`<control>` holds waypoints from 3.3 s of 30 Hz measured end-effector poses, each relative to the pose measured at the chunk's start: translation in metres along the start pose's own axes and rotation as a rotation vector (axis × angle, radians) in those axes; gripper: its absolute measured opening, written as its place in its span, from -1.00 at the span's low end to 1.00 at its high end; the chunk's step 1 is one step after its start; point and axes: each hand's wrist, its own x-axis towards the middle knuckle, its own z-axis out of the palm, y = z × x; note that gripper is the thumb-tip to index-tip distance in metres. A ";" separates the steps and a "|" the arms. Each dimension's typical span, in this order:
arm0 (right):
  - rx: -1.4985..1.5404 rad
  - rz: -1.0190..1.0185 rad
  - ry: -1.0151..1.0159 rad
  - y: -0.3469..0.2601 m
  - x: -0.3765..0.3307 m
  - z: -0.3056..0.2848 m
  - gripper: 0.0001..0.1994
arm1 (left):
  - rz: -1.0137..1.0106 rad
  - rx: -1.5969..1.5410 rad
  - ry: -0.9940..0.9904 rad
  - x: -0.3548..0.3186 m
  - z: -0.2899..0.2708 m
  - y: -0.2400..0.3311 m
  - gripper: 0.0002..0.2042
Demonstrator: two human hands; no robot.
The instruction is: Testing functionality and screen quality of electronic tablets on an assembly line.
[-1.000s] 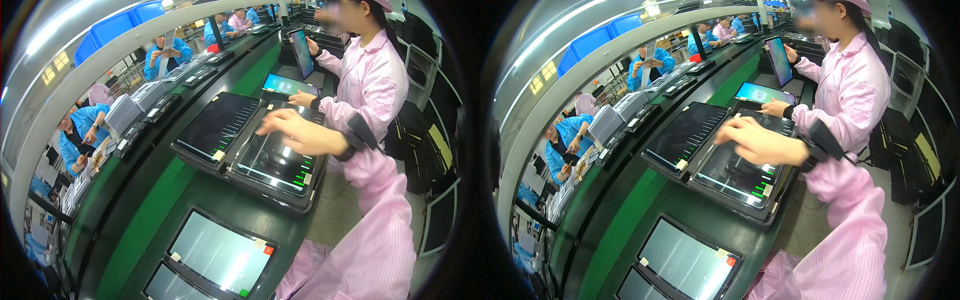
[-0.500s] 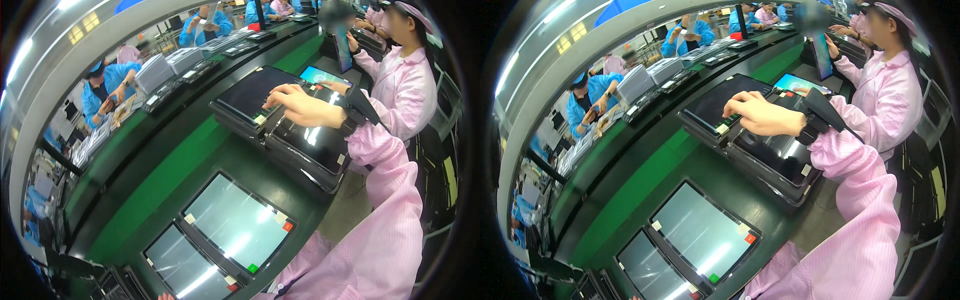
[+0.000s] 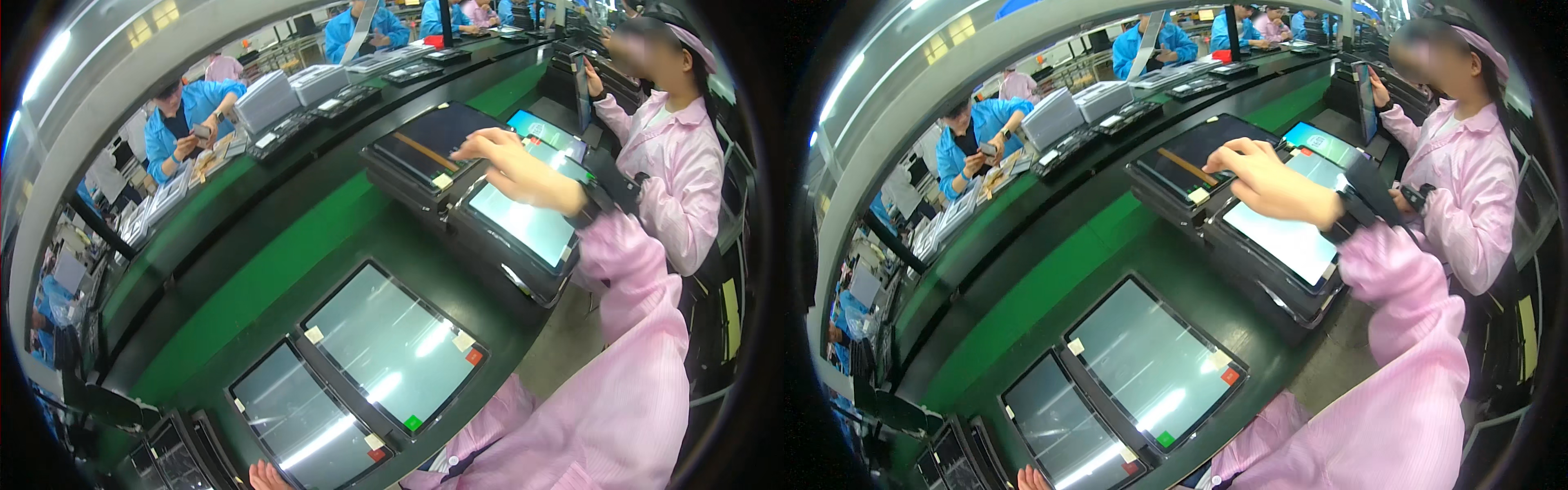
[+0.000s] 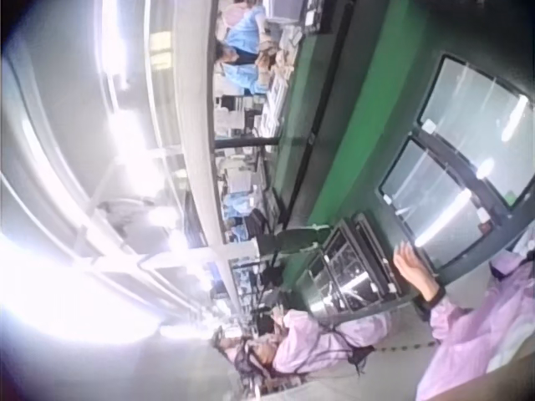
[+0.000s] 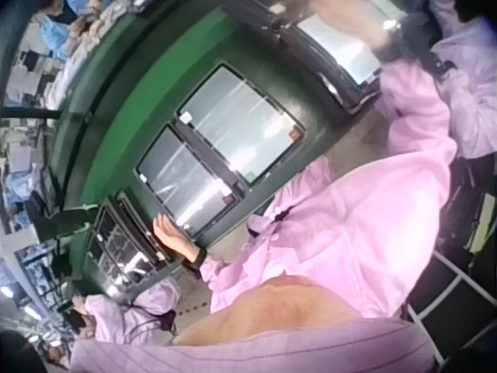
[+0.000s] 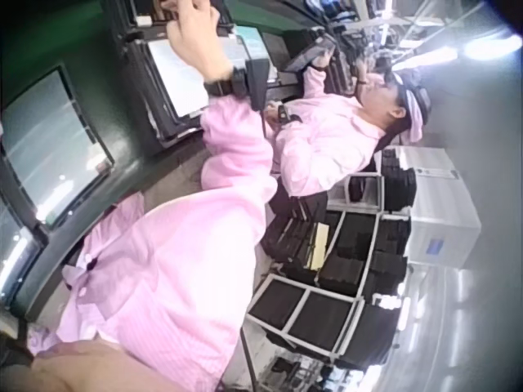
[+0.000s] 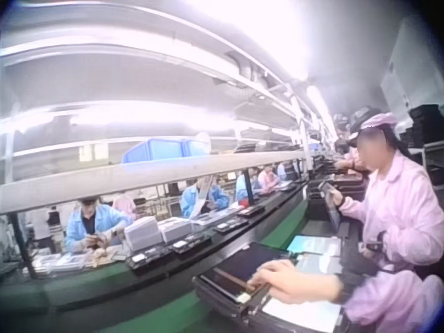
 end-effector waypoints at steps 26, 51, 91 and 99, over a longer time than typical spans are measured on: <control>0.413 -0.221 -0.241 -0.157 -0.112 0.091 -0.90 | 0.066 0.061 -0.039 -0.014 -0.027 -0.019 -0.59; 0.620 -0.397 -0.214 -0.254 -0.095 0.116 -0.78 | 0.071 0.052 -0.084 -0.043 -0.030 -0.010 -0.73; 0.556 -0.066 -0.151 -0.221 -0.107 0.115 -0.69 | 0.565 0.520 -0.136 -0.072 -0.045 0.006 -0.76; 0.371 -0.455 -0.368 -0.200 -0.123 0.105 -0.74 | 0.685 1.257 -0.581 -0.075 -0.043 0.037 -0.68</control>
